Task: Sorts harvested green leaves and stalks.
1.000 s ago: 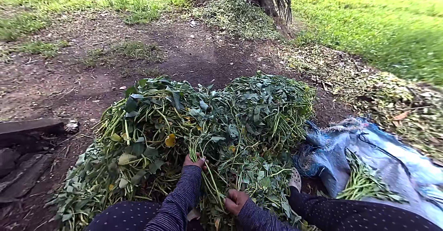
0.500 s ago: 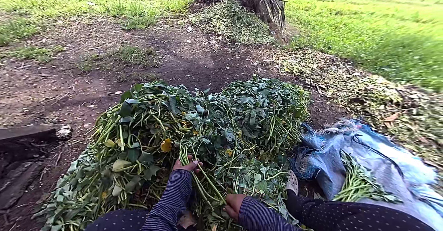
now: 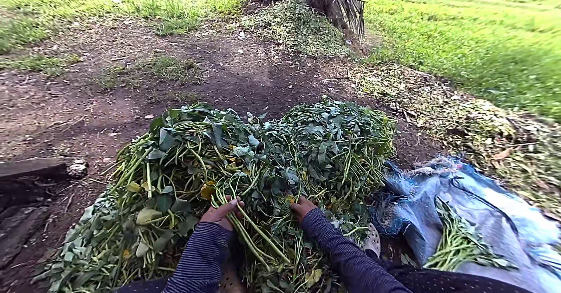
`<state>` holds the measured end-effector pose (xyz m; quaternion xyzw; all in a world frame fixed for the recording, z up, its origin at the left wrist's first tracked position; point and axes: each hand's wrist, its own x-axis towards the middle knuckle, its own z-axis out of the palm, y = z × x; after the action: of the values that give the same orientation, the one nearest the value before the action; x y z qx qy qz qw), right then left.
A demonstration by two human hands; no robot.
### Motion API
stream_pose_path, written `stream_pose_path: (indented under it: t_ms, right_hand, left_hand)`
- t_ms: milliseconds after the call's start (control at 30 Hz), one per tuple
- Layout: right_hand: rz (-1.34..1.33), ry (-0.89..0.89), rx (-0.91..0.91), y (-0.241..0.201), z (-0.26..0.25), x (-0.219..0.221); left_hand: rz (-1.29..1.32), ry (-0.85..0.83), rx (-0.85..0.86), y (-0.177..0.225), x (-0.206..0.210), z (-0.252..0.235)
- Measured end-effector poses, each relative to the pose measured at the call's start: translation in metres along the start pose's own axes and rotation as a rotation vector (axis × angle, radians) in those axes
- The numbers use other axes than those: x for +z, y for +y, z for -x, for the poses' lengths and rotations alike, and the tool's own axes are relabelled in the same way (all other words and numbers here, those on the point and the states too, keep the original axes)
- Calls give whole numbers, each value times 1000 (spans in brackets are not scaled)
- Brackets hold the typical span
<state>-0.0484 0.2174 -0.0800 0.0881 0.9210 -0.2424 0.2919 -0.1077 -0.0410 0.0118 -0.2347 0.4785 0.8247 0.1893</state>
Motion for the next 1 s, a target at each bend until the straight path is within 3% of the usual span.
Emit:
stream_pose_path:
  t_ms: [100, 200, 267, 333, 400, 467, 600, 667, 833, 933, 1000]
  right_hand:
    - [-173, 153, -43, 6, 9, -16]
    - [-606, 265, -21, 4, 36, -52]
    - [-907, 246, 9, -2, 55, -72]
    - [-1169, 190, 24, -10, 68, -73]
    - [-1262, 105, 30, -24, 80, -63]
    - [-1191, 36, -19, -41, 86, -43]
    - [-773, -26, -126, -80, 97, -2]
    - [-561, -72, -129, -87, 103, 13]
    - [-151, -63, -329, -48, 125, 59]
    - [-227, -150, -133, -24, 118, 30]
    - [-451, 38, 50, -9, 87, 4]
  left_hand:
    - [113, -294, -18, 0, -12, 11]
    - [241, -438, -82, -8, -19, 11]
    - [230, -430, -135, -21, -15, 11]
    - [107, -311, -181, -31, 1, 21]
    - [-61, -187, -197, -38, 18, 31]
    - [-248, -163, -174, -45, 22, 34]
    - [-676, -188, -139, -53, 12, 29]
    - [-749, -145, -79, -55, 5, 25]
    - [-349, 86, 65, -26, 1, 16]
    - [-219, 119, 87, -10, 5, 14]
    - [-178, 107, 55, -13, 9, 16]
